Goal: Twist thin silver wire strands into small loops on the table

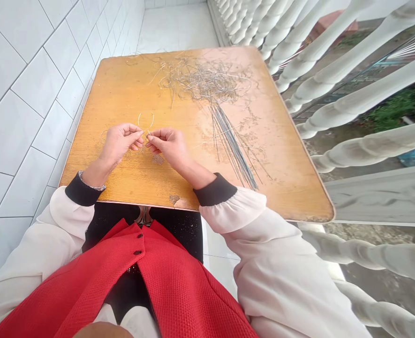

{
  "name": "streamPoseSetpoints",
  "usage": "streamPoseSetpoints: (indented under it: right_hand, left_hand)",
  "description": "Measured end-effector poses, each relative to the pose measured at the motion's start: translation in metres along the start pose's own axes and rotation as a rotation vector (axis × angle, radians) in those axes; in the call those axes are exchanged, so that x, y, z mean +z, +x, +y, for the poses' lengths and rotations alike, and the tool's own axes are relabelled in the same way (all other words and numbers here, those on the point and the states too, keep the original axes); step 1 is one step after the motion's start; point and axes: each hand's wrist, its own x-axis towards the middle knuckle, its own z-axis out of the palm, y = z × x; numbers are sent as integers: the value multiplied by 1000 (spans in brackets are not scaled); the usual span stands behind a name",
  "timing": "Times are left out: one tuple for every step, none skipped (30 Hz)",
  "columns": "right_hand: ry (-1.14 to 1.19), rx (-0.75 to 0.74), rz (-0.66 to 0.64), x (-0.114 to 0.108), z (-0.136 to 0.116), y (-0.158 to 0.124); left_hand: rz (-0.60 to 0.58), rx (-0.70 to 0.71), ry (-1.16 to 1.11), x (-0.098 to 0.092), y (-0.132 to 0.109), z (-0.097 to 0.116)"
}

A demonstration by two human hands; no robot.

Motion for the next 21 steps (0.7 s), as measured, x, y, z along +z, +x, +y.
streamPoseSetpoints:
  right_hand:
    - [24, -5, -2, 0, 1, 0]
    - [51, -14, 0, 0, 1, 0]
    - [75, -25, 4, 0, 2, 0]
    - [91, -36, 9, 0, 2, 0]
    - [95, -46, 13, 0, 3, 0]
    - [88, -53, 12, 0, 3, 0]
    - [73, -57, 10, 0, 3, 0]
    - [55, -62, 9, 1, 3, 0]
    - [38, -66, 9, 1, 3, 0]
    - [25, -71, 11, 2, 3, 0]
    - [17, -76, 16, 3, 3, 0]
    - [12, -80, 20, 4, 2, 0]
    - [11, -83, 25, 5, 2, 0]
    - [10, -83, 29, 5, 1, 0]
    - [11, -81, 33, 6, 0, -1]
    - [13, -76, 37, 6, 0, -1]
    - [15, -72, 42, 7, -1, -1]
    - [17, -69, 45, 7, -2, -2]
    - [18, -67, 48, 7, -3, -2]
    - [17, -68, 50, 7, -3, -2]
    - [15, -70, 51, 6, -4, -2]
  left_hand:
    - [13, 8, 23, 1, 1, -1]
    - [28, 20, 48, 2, 2, -3]
    - [40, 35, 73, 2, 3, -5]
    - [48, 52, 97, 2, 4, -7]
    - [47, 69, 119, 3, 5, -9]
    - [41, 89, 139, 3, 6, -11]
    - [33, 111, 160, 2, 7, -13]
    - [28, 138, 183, 2, 8, -16]
    - [27, 177, 207, 1, 8, -18]
    - [33, 226, 235, 1, 8, -20]
    - [39, 279, 267, 0, 8, -22]
    - [45, 330, 299, -1, 8, -24]
    - [50, 375, 331, -2, 8, -25]
    - [53, 411, 358, -2, 8, -26]
    - [52, 436, 384, -3, 8, -27]
    - [51, 455, 405, -3, 9, -28]
    - [48, 470, 422, -4, 9, -29]
    - [45, 481, 438, -4, 10, -29]
    - [41, 490, 452, -4, 10, -29]
    - [36, 496, 465, -5, 10, -29]
    - [33, 500, 476, -5, 10, -29]
